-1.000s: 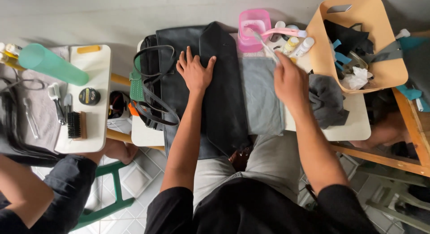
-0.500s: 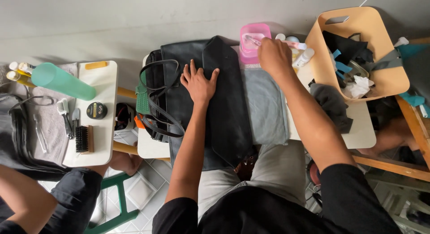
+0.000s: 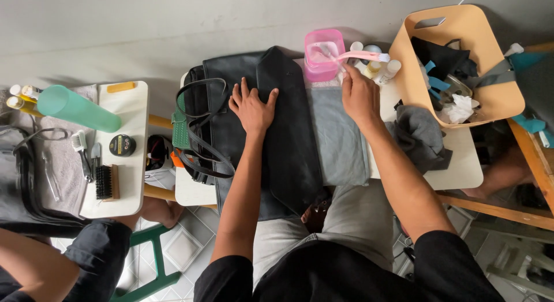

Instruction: Cleaning a black leather bag by applying a liquid with a brush and wiping it with a cloth.

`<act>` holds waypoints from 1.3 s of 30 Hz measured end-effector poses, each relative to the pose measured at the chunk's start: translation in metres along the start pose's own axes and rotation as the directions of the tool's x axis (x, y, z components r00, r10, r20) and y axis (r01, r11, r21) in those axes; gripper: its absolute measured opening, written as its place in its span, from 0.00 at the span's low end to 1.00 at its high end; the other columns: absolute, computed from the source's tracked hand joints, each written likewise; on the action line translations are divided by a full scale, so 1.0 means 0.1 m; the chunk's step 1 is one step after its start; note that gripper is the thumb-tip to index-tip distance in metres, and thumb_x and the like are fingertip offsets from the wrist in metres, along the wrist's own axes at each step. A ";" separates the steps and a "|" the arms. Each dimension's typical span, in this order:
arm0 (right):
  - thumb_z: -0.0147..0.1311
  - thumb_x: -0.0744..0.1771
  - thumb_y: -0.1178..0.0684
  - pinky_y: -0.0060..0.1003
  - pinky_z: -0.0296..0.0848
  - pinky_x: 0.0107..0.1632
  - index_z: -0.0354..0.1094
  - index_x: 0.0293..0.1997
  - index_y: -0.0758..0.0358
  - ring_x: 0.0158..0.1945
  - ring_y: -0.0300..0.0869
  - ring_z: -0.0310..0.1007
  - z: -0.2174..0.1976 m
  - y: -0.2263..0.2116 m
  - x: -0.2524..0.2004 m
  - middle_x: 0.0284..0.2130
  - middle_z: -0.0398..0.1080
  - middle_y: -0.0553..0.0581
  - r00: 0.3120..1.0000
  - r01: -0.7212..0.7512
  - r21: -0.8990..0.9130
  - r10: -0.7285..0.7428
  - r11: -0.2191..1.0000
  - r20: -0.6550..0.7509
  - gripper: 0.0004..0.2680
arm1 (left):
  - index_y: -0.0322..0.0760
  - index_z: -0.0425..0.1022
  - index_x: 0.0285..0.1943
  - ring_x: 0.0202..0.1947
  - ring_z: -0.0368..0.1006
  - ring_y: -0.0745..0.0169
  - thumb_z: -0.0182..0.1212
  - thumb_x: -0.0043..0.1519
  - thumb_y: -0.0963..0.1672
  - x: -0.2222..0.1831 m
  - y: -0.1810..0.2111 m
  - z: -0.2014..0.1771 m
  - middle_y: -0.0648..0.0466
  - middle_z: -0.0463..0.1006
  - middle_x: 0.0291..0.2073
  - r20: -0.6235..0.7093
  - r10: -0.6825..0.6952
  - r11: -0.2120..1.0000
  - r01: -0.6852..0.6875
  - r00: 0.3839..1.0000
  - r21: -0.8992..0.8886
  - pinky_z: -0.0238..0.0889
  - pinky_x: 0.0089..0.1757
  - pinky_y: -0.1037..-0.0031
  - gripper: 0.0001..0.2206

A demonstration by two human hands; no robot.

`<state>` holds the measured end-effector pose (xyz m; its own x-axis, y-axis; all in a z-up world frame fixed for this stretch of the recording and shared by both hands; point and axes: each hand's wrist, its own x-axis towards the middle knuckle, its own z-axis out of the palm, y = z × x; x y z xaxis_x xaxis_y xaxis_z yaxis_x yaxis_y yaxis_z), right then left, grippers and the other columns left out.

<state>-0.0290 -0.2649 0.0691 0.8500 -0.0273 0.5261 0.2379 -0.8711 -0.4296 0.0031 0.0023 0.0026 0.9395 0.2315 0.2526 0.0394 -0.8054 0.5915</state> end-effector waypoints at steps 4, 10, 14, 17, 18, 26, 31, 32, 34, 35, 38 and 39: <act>0.45 0.73 0.54 0.59 0.75 0.47 0.72 0.59 0.61 0.46 0.63 0.77 -0.04 -0.03 0.00 0.41 0.78 0.69 0.999 -0.045 0.073 0.046 0.996 -0.008 0.11 | 0.34 0.78 0.43 0.75 0.48 0.39 0.59 0.62 0.63 0.03 0.03 -0.01 0.44 0.61 0.73 -0.006 0.002 1.000 -0.002 1.000 0.001 0.34 0.67 0.44 0.29; 0.47 0.72 0.55 0.57 0.74 0.46 0.73 0.55 0.60 0.44 0.64 0.77 -0.20 -0.09 -0.14 0.37 0.77 0.68 0.995 -0.096 0.155 0.093 0.983 0.030 0.09 | 0.35 0.78 0.44 0.74 0.48 0.40 0.58 0.62 0.63 0.02 0.02 0.01 0.44 0.61 0.73 -0.012 0.005 1.000 -0.005 1.000 0.017 0.35 0.67 0.45 0.30; 0.47 0.72 0.51 0.54 0.73 0.47 0.72 0.47 0.55 0.43 0.60 0.77 -0.39 -0.18 -0.66 0.34 0.76 0.62 0.941 -0.267 0.319 0.176 0.909 0.288 0.06 | 0.34 0.77 0.44 0.74 0.48 0.39 0.59 0.63 0.62 -0.05 -0.03 0.08 0.44 0.61 0.73 -0.024 0.010 1.000 -0.009 1.000 0.027 0.35 0.67 0.44 0.29; 0.47 0.70 0.53 0.44 0.66 0.36 0.71 0.40 0.57 0.31 0.48 0.69 -0.62 -0.37 -1.06 0.27 0.74 0.55 0.850 -0.337 0.300 0.152 0.892 0.504 0.06 | 0.31 0.76 0.45 0.72 0.50 0.36 0.60 0.62 0.61 -0.02 -0.03 0.08 0.40 0.63 0.70 -0.087 0.075 0.997 -0.072 0.993 0.042 0.37 0.66 0.45 0.28; 0.46 0.68 0.55 0.34 0.59 0.26 0.72 0.35 0.60 0.20 0.37 0.60 -0.70 -0.43 -1.19 0.21 0.70 0.50 0.785 -0.352 0.269 0.127 0.897 0.606 0.07 | 0.28 0.76 0.45 0.70 0.53 0.33 0.60 0.62 0.60 -0.02 -0.03 0.05 0.36 0.65 0.68 -0.139 0.139 0.989 -0.131 0.980 0.063 0.39 0.64 0.46 0.29; 0.53 0.67 0.50 0.40 0.59 0.20 0.75 0.36 0.56 0.14 0.42 0.65 -0.88 -0.70 -1.80 0.14 0.71 0.50 0.785 -0.200 0.038 0.137 0.979 0.604 0.06 | 0.30 0.74 0.48 0.71 0.51 0.34 0.64 0.61 0.58 -0.02 0.01 0.01 0.37 0.66 0.67 -0.136 0.130 0.991 -0.126 0.982 0.041 0.39 0.65 0.47 0.27; 0.53 0.67 0.53 0.36 0.54 0.18 0.75 0.36 0.59 0.12 0.38 0.59 -0.82 -0.68 -1.85 0.10 0.65 0.47 0.874 -0.108 0.075 0.058 0.991 0.483 0.05 | 0.29 0.75 0.49 0.70 0.52 0.34 0.63 0.61 0.58 -0.03 -0.01 0.01 0.37 0.66 0.67 -0.143 0.129 0.991 -0.124 0.981 0.043 0.39 0.65 0.49 0.28; 0.55 0.66 0.53 0.38 0.58 0.21 0.77 0.36 0.60 0.13 0.40 0.61 -0.86 -0.73 -1.82 0.12 0.68 0.49 0.804 -0.170 0.129 0.062 0.977 0.592 0.06 | 0.29 0.75 0.49 0.70 0.52 0.34 0.63 0.61 0.58 -0.03 -0.02 0.02 0.37 0.66 0.67 -0.155 0.135 0.991 -0.130 0.979 0.042 0.39 0.65 0.49 0.28; 0.56 0.64 0.52 0.39 0.62 0.23 0.78 0.36 0.60 0.14 0.42 0.64 -0.91 -0.78 -1.80 0.14 0.71 0.50 0.723 -0.243 0.171 0.061 0.955 0.688 0.06 | 0.29 0.75 0.49 0.70 0.52 0.34 0.63 0.61 0.58 -0.02 -0.01 0.03 0.37 0.66 0.67 -0.162 0.146 0.989 -0.141 0.976 0.039 0.39 0.65 0.49 0.28; 0.53 0.66 0.51 0.41 0.63 0.23 0.76 0.38 0.60 0.16 0.45 0.66 -0.92 -0.77 -1.78 0.15 0.72 0.52 0.781 -0.217 0.092 0.116 0.972 0.613 0.06 | 0.29 0.75 0.49 0.70 0.52 0.34 0.63 0.61 0.58 -0.03 -0.01 0.03 0.37 0.66 0.67 -0.148 0.134 0.991 -0.130 0.980 0.038 0.38 0.65 0.49 0.28; 0.53 0.66 0.51 0.40 0.66 0.25 0.76 0.38 0.60 0.18 0.45 0.70 -0.94 -0.75 -1.82 0.18 0.75 0.53 0.771 -0.212 0.075 0.119 0.974 0.625 0.07 | 0.29 0.75 0.49 0.71 0.51 0.35 0.63 0.61 0.58 -0.03 0.00 0.00 0.37 0.65 0.67 -0.130 0.119 0.993 -0.115 0.984 0.037 0.38 0.65 0.49 0.28; 0.55 0.64 0.52 0.37 0.68 0.27 0.77 0.36 0.60 0.19 0.43 0.71 -0.95 -0.75 -1.86 0.19 0.77 0.51 0.700 -0.239 0.137 0.073 0.961 0.710 0.06 | 0.29 0.75 0.49 0.71 0.50 0.36 0.62 0.61 0.59 -0.03 0.00 0.00 0.37 0.65 0.68 -0.120 0.119 0.993 -0.115 0.986 0.035 0.37 0.65 0.49 0.28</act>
<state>-0.2493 -0.2409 0.0728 0.9464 0.2653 -0.1840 0.0897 -0.7636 -0.6395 0.0007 0.0011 0.0020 0.8897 0.1981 0.4112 -0.0571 -0.8455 0.5309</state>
